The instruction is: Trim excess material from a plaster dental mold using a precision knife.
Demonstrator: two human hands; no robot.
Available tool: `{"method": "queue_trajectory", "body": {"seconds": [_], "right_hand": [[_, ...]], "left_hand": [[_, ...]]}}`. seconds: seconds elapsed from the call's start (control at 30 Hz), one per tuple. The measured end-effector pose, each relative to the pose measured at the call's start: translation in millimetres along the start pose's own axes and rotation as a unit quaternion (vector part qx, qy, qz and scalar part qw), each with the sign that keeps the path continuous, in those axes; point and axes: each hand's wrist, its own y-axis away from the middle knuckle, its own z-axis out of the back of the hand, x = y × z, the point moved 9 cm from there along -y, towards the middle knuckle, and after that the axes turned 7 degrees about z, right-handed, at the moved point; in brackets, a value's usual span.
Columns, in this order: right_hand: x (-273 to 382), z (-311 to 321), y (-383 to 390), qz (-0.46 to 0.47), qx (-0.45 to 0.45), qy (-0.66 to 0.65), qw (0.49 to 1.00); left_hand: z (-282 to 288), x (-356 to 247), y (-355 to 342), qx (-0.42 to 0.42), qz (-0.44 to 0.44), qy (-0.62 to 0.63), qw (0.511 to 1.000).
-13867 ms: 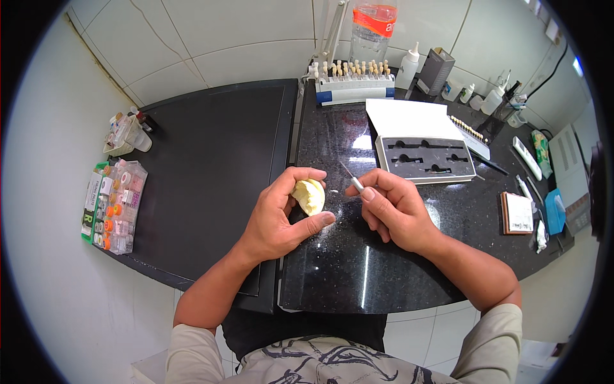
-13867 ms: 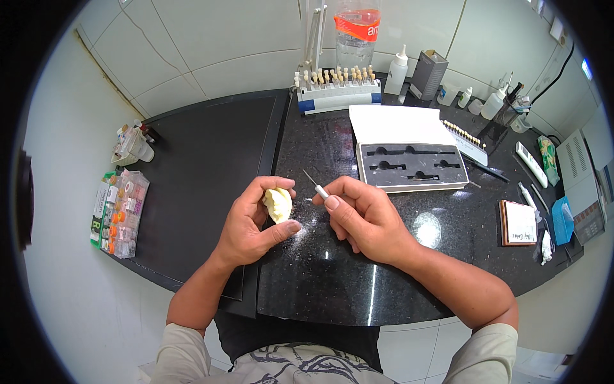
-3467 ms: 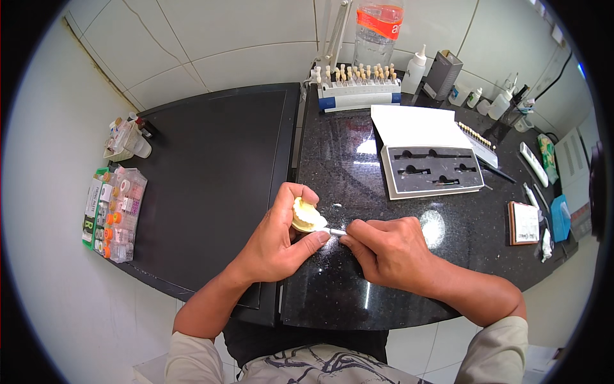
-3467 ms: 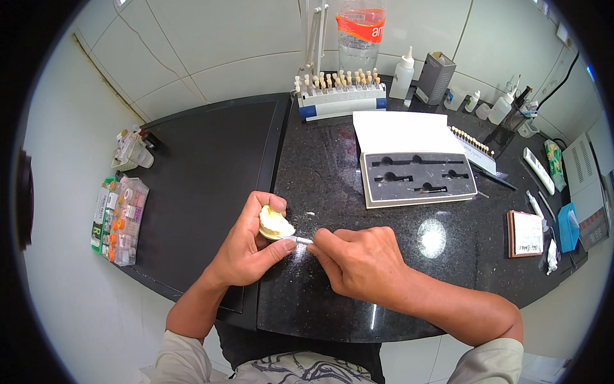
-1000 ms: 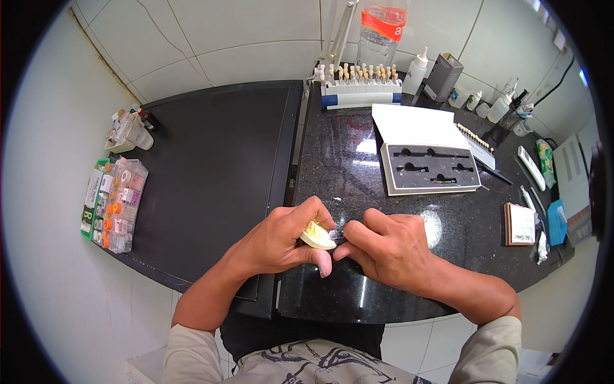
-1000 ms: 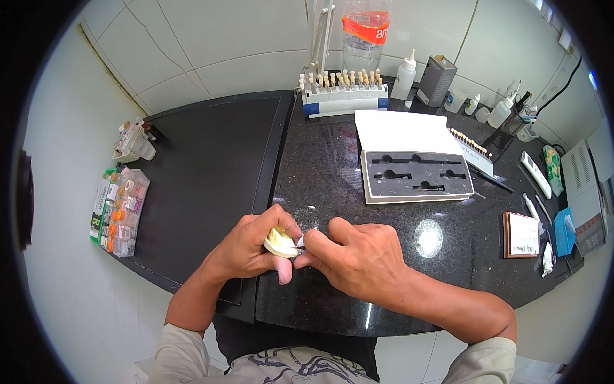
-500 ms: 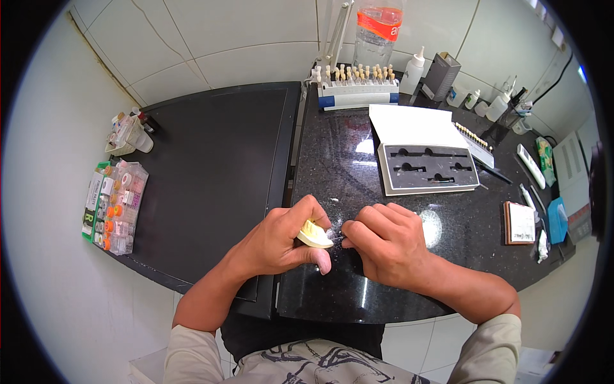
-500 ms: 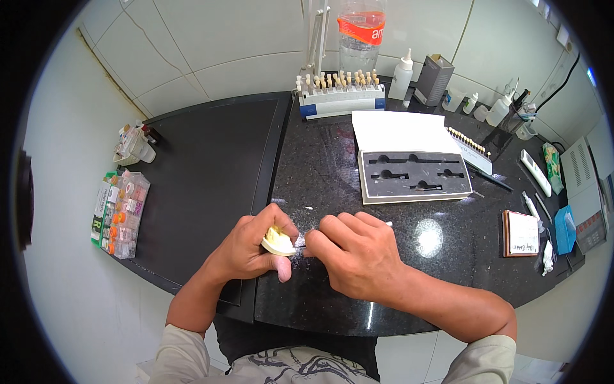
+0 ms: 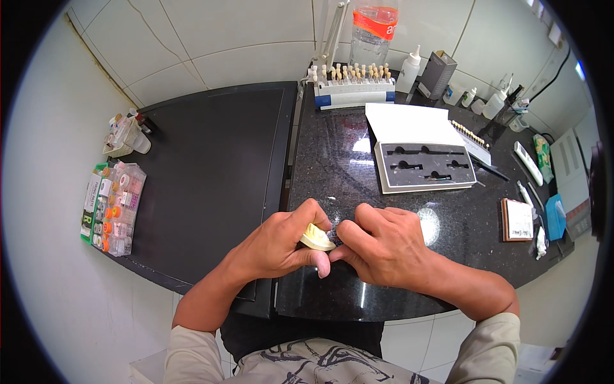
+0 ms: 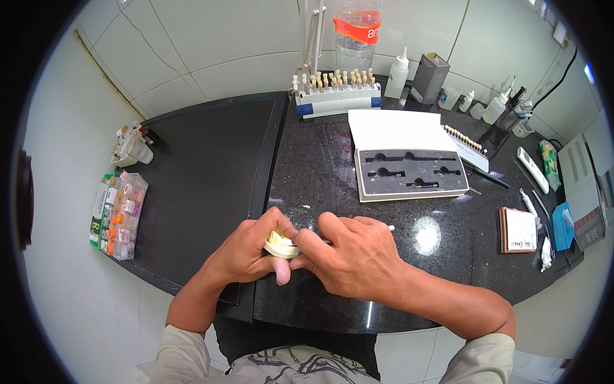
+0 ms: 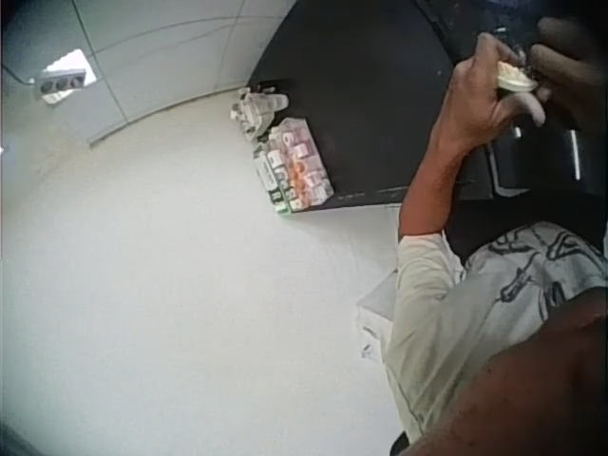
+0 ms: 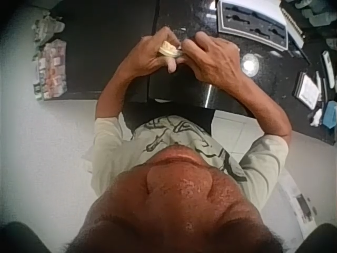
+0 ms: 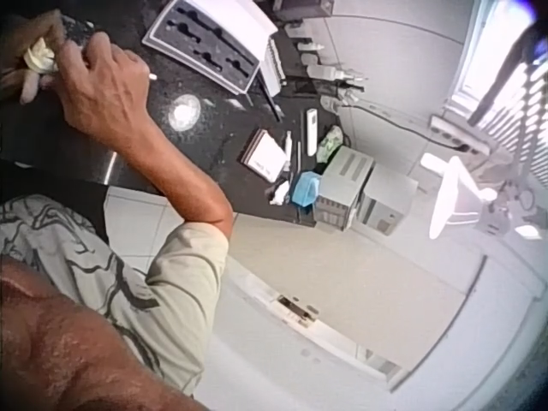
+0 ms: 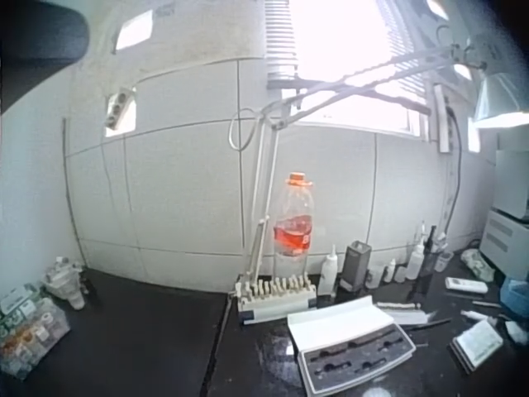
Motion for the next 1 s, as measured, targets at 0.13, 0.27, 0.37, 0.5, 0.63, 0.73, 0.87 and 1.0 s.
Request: {"method": "queue_trajectory", "body": {"seconds": [0.13, 0.27, 0.37, 0.5, 0.63, 0.73, 0.87, 1.0], "right_hand": [[-1, -4, 1, -0.003, 0.016, -0.004, 1.0], [0, -7, 1, 0.001, 0.031, -0.016, 0.999], [0, -9, 2, 0.003, 0.04, -0.019, 0.999], [0, -8, 2, 0.007, 0.041, -0.023, 0.999], [1, -9, 1, 0.011, 0.055, -0.026, 0.998], [1, -10, 2, 0.013, 0.058, -0.027, 0.998], [0, -11, 2, 0.013, 0.06, -0.031, 0.998], [0, -11, 2, 0.015, 0.059, -0.031, 0.998]], "left_hand": [[-2, 2, 0, 0.01, 0.01, 0.007, 1.0], [-2, 0, 1, 0.005, 0.009, 0.003, 1.0], [-2, 0, 1, 0.014, 0.016, -0.01, 1.0], [-1, -3, 0, 0.015, 0.015, -0.003, 1.0], [-1, 0, 1, 0.024, 0.031, -0.034, 0.999], [0, -2, 0, 0.026, 0.028, -0.04, 0.998], [0, -3, 0, 0.027, 0.029, -0.048, 0.998], [-1, -2, 1, 0.028, 0.03, -0.039, 0.998]]}}
